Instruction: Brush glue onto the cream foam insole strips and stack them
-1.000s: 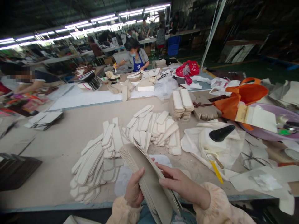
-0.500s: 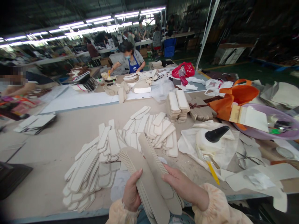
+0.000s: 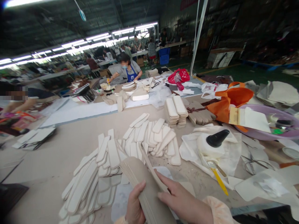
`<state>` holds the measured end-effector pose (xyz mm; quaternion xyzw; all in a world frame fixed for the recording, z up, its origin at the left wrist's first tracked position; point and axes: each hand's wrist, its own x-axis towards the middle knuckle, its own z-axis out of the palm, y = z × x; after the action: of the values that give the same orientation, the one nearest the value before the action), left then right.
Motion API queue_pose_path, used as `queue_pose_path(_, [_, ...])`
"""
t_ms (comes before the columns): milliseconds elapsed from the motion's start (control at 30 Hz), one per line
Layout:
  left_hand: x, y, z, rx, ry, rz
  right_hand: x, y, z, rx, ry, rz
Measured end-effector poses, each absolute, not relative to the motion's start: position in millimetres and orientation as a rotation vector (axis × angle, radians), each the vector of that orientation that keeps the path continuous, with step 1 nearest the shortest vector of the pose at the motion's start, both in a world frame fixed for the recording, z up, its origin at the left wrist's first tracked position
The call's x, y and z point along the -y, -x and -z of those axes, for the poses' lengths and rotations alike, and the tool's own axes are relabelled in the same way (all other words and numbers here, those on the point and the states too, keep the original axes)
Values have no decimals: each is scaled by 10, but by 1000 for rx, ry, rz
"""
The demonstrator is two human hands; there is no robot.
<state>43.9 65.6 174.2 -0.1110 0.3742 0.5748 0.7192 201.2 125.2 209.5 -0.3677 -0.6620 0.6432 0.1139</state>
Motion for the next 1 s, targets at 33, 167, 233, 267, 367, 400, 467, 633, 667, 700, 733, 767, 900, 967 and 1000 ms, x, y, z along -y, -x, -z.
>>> queue_pose_path(33, [-656, -439, -1734, -805, 243, -1248, -1228, -1998, -2086, 1981, 1132, -1871])
queue_pose_path(167, [-660, -433, -1735, -806, 223, -1271, -1162, -1969, -2058, 2124, 1326, -1651])
queue_pose_path(233, [-660, -432, -1750, -855, 249, -1296, -1153, -1977, -2049, 2165, 1449, -1496])
queue_pose_path(267, [-660, -434, -1758, -874, 269, -1296, -1153, -1986, -2043, 2185, 1504, -1432])
queue_pose_path(367, [-658, -447, -1775, -899, 314, -1313, -1154, -2019, -2015, 2233, 1562, -1313])
queue_pose_path(400, [-657, -453, -1779, -904, 318, -1329, -1150, -2028, -2000, 2237, 1553, -1306])
queue_pose_path(467, [-654, -465, -1783, -914, 317, -1358, -1137, -2038, -1966, 2237, 1507, -1340])
queue_pose_path(633, [-622, -464, -1770, -941, 283, -1344, -1104, -2015, -1883, 2104, 1469, -1304])
queue_pose_path(667, [-610, -458, -1761, -945, 266, -1336, -1105, -2014, -1871, 2059, 1477, -1297])
queue_pose_path(700, [-598, -450, -1751, -944, 246, -1325, -1111, -2018, -1860, 2015, 1477, -1306])
queue_pose_path(733, [-586, -442, -1739, -939, 227, -1315, -1120, -2029, -1850, 1979, 1465, -1332])
queue_pose_path(767, [-575, -435, -1728, -929, 209, -1306, -1134, -2046, -1843, 1949, 1443, -1364])
queue_pose_path(900, [-559, -439, -1707, -896, 191, -1331, -1195, -2143, -1849, 1923, 1344, -1338])
queue_pose_path(967, [-576, -464, -1716, -910, 224, -1345, -1202, -2166, -1881, 2031, 1283, -1161])
queue_pose_path(1000, [-589, -482, -1720, -912, 241, -1346, -1192, -2161, -1903, 2114, 1244, -1061])
